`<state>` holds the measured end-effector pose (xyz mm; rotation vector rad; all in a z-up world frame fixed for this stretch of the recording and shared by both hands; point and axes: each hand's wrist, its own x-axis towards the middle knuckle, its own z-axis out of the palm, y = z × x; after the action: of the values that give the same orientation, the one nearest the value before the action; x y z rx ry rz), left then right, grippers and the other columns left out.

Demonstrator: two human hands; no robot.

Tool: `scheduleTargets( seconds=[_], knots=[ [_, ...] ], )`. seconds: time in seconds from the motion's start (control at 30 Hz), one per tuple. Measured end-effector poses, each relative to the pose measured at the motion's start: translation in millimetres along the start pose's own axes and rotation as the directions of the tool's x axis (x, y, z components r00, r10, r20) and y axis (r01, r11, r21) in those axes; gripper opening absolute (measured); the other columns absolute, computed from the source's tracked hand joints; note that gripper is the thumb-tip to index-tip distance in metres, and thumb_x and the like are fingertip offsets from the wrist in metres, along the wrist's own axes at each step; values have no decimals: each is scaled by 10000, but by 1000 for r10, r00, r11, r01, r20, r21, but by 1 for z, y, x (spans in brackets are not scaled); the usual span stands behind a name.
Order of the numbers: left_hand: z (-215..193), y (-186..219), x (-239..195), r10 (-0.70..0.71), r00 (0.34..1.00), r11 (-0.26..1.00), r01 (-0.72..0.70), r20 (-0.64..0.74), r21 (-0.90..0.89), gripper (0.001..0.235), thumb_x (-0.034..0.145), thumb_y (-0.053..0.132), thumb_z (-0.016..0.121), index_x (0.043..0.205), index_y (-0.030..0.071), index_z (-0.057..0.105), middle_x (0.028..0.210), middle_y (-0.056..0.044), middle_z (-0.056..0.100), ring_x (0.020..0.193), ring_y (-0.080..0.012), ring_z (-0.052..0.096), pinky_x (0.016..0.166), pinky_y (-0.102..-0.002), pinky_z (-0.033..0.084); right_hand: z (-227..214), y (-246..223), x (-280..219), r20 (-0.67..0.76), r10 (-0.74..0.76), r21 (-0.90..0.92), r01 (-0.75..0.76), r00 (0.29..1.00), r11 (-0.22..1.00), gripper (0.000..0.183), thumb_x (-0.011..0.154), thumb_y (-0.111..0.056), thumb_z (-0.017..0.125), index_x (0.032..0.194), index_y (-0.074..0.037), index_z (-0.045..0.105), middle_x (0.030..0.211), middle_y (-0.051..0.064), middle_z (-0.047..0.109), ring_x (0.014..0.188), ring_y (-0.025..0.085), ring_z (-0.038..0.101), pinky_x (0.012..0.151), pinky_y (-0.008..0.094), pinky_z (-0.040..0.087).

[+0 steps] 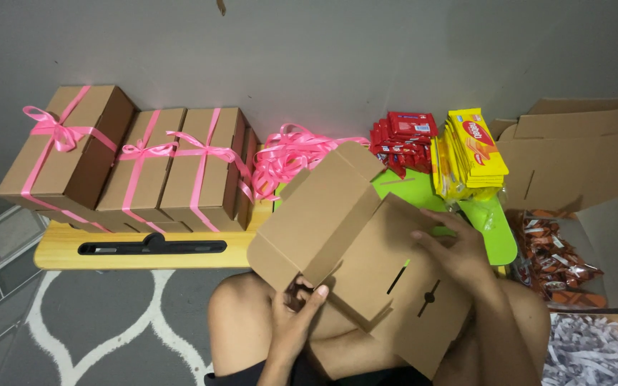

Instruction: The person folds a flat cardboard sheet into a small box, tucks the flaps to form the sides, and places the assembled box on a green tray. They then reach for shredded paper from a nearby container.

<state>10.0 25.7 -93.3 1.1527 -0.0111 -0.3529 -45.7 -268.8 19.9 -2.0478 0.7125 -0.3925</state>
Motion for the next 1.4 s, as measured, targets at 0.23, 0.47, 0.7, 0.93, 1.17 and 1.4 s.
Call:
scheduleTargets(
  seconds=[0.23, 0.47, 0.7, 0.93, 1.17, 1.4],
  knots=[
    [17, 37, -6, 144, 987, 929, -111, -67, 354, 327, 771, 181, 903, 676, 131, 594, 662, 18, 585, 627, -94, 538, 602, -266, 453, 8, -23, -9, 9, 37, 75, -38, 999, 996, 516, 809, -225, 802, 1311, -141, 717, 1318, 42, 686, 1149, 125, 644, 928, 280, 587],
    [23, 45, -10, 143, 989, 907, -111, -47, 407, 288, 774, 277, 856, 963, 98, 732, 891, -35, 738, 806, -151, 679, 704, -297, 566, 14, -6, -3, 28, 4, -7, -4, 1000, 1000, 565, 794, -305, 809, 1339, -204, 703, 1357, 32, 654, 1206, 139, 645, 978, 278, 555],
    [20, 41, -11, 286, 957, 851, -276, 47, 447, 220, 850, 278, 818, 819, 140, 649, 760, 18, 629, 716, -120, 602, 699, -292, 520, 16, -10, -5, 85, -9, 63, 4, 996, 998, 674, 768, -250, 828, 1413, -203, 636, 1395, 38, 616, 1063, 147, 720, 987, 283, 595],
    [20, 24, -15, 149, 985, 977, -133, -88, 169, 170, 879, 105, 810, 799, 122, 660, 669, 37, 563, 621, -53, 520, 614, -230, 452, 7, 7, -10, -83, -6, -53, 2, 997, 999, 700, 716, -308, 872, 1367, -151, 668, 1442, 35, 640, 1334, 123, 570, 1140, 279, 406],
    [17, 35, -28, 5, 996, 994, 5, -93, 109, 238, 909, 190, 730, 1082, 28, 755, 927, -47, 740, 736, -139, 694, 724, -251, 553, -11, 30, -80, -546, -151, -281, -11, 824, 960, 370, 933, -310, 740, 1227, -84, 731, 1115, 107, 668, 984, 264, 641, 887, 406, 495],
    [10, 10, -42, -261, 945, 963, 241, -196, -120, 253, 981, 257, 654, 961, 11, 710, 749, -157, 700, 700, -228, 708, 559, -335, 586, -11, -2, -124, -249, 444, 256, -384, 861, 887, 1116, 716, -191, 810, 1664, -165, 222, 1205, 207, 683, 1100, 275, 674, 938, 406, 539]
  ],
)
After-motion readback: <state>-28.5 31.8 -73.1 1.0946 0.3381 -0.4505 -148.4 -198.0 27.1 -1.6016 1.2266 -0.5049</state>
